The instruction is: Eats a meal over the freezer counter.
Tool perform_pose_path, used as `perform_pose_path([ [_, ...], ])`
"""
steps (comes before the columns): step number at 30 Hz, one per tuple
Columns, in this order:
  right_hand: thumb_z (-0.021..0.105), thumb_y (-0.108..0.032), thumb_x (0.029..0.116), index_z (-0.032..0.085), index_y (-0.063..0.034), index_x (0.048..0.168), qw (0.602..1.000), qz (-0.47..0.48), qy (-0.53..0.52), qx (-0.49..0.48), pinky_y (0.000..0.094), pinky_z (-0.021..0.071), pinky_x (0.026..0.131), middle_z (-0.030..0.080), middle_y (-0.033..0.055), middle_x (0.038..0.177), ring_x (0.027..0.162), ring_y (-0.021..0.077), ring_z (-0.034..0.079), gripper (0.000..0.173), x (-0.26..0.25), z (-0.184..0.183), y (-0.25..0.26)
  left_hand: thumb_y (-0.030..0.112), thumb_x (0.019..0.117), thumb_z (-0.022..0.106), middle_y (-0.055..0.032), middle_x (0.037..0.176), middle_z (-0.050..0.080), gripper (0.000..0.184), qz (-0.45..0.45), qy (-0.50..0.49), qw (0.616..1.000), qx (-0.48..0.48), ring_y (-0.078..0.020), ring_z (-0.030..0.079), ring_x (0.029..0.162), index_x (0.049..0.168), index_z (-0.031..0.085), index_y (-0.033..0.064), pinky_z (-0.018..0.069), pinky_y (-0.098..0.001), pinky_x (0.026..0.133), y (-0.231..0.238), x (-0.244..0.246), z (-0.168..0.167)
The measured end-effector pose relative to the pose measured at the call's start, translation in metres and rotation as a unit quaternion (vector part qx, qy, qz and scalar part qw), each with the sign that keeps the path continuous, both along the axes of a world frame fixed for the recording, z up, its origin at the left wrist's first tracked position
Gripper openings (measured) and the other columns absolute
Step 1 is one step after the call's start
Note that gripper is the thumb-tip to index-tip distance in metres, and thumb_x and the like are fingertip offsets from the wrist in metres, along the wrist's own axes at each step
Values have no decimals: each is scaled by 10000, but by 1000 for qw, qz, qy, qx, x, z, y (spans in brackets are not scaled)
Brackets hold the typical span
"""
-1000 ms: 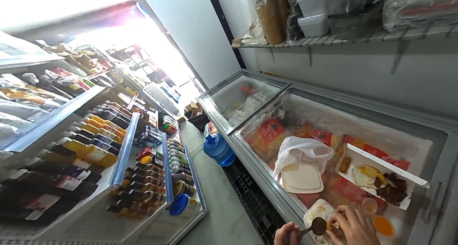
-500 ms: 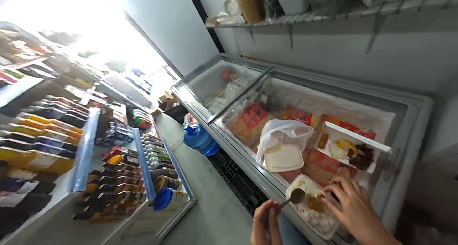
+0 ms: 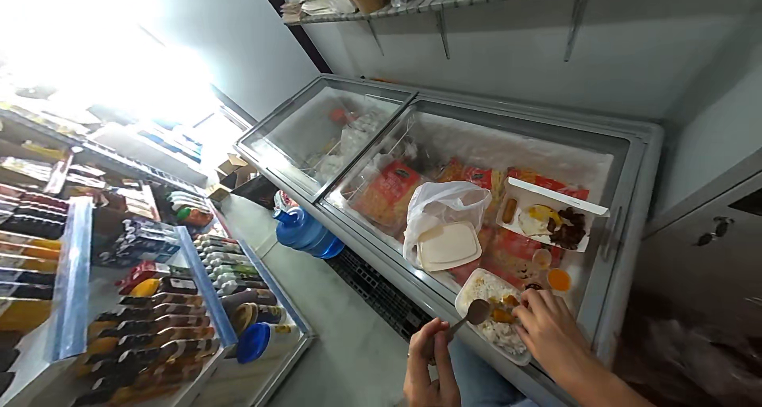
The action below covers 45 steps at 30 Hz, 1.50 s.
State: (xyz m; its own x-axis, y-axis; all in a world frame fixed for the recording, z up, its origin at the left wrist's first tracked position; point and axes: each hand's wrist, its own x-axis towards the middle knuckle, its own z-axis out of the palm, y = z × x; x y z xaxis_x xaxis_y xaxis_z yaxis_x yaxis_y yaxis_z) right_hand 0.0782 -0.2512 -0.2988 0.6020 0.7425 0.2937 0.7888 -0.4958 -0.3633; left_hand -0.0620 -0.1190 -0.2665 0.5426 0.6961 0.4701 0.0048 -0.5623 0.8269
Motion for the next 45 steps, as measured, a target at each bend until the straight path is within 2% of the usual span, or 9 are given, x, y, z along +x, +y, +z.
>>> perform_pose_path([
  [7, 897, -54, 676, 769, 5, 827, 997, -8, -23, -76, 491, 582, 781, 694, 221, 950, 926, 409, 690, 207, 0, -4, 9, 78, 1038, 530, -108, 988, 721, 223, -14, 42, 999, 26, 13, 693, 918, 1165, 595, -94, 559, -163, 859, -6, 5, -8],
  [15, 886, -121, 666, 772, -39, 844, 1000, 16, -2, 2, 509, 579, 769, 705, 184, 954, 913, 398, 692, 227, 7, -3, 4, 8, 1035, 470, 31, 953, 737, 213, 35, -3, 988, -151, 20, 713, 828, 1209, 540, -94, 609, -189, 766, 2, 2, -12],
  [19, 858, -148, 687, 767, -51, 854, 999, 26, 6, 33, 499, 581, 759, 712, 169, 985, 917, 384, 698, 214, 11, -1, 4, 36, 1051, 448, 34, 927, 734, 219, 58, -8, 973, -225, -13, 722, 785, 1228, 527, -67, 619, -210, 746, 3, 2, -9],
  [27, 797, -196, 754, 785, -93, 910, 997, 28, -19, 74, 456, 577, 712, 732, 82, 852, 810, 314, 711, 187, 11, -11, 6, 19, 1048, 421, 30, 912, 736, 227, 71, -10, 961, -268, -30, 724, 758, 1244, 506, -59, 622, -221, 726, 7, 3, -10],
  [32, 840, -158, 710, 792, -86, 922, 997, 35, -1, 67, 460, 572, 726, 739, 84, 864, 821, 316, 711, 229, 11, -9, 4, 16, 1047, 422, 35, 912, 738, 219, 66, -20, 961, -266, -35, 728, 760, 1238, 512, -43, 624, -224, 731, 7, 2, -9],
  [35, 845, -145, 731, 788, -78, 932, 996, 33, 45, 68, 488, 566, 744, 746, 95, 891, 851, 331, 713, 220, 17, -1, 2, 3, 1045, 423, 43, 915, 741, 217, 67, -27, 963, -260, -26, 727, 771, 1236, 513, -44, 624, -223, 741, 7, 1, -5],
  [39, 791, -144, 851, 786, -35, 1030, 969, 36, 231, 73, 552, 528, 899, 729, 175, 1040, 1000, 388, 675, 210, 33, 24, -3, -11, 1044, 418, 61, 908, 739, 205, 63, -29, 967, -246, -15, 728, 777, 1226, 508, -41, 625, -221, 756, 9, 0, -2],
  [41, 766, -189, 894, 776, -34, 1068, 939, 45, 333, 77, 435, 530, 897, 689, 168, 1113, 1004, 291, 644, 234, 45, 37, -5, -10, 1045, 426, 57, 911, 747, 201, 58, -32, 969, -239, -25, 734, 785, 1225, 514, -35, 629, -229, 761, 11, -2, -2],
  [45, 733, -254, 910, 752, -44, 1067, 861, 108, 483, 116, 152, 427, 711, 638, 52, 1114, 857, 16, 535, 263, 67, 56, -7, -11, 1044, 430, 59, 913, 746, 190, 53, -33, 971, -232, -22, 733, 788, 1210, 520, -36, 627, -231, 768, 13, -2, -2],
])
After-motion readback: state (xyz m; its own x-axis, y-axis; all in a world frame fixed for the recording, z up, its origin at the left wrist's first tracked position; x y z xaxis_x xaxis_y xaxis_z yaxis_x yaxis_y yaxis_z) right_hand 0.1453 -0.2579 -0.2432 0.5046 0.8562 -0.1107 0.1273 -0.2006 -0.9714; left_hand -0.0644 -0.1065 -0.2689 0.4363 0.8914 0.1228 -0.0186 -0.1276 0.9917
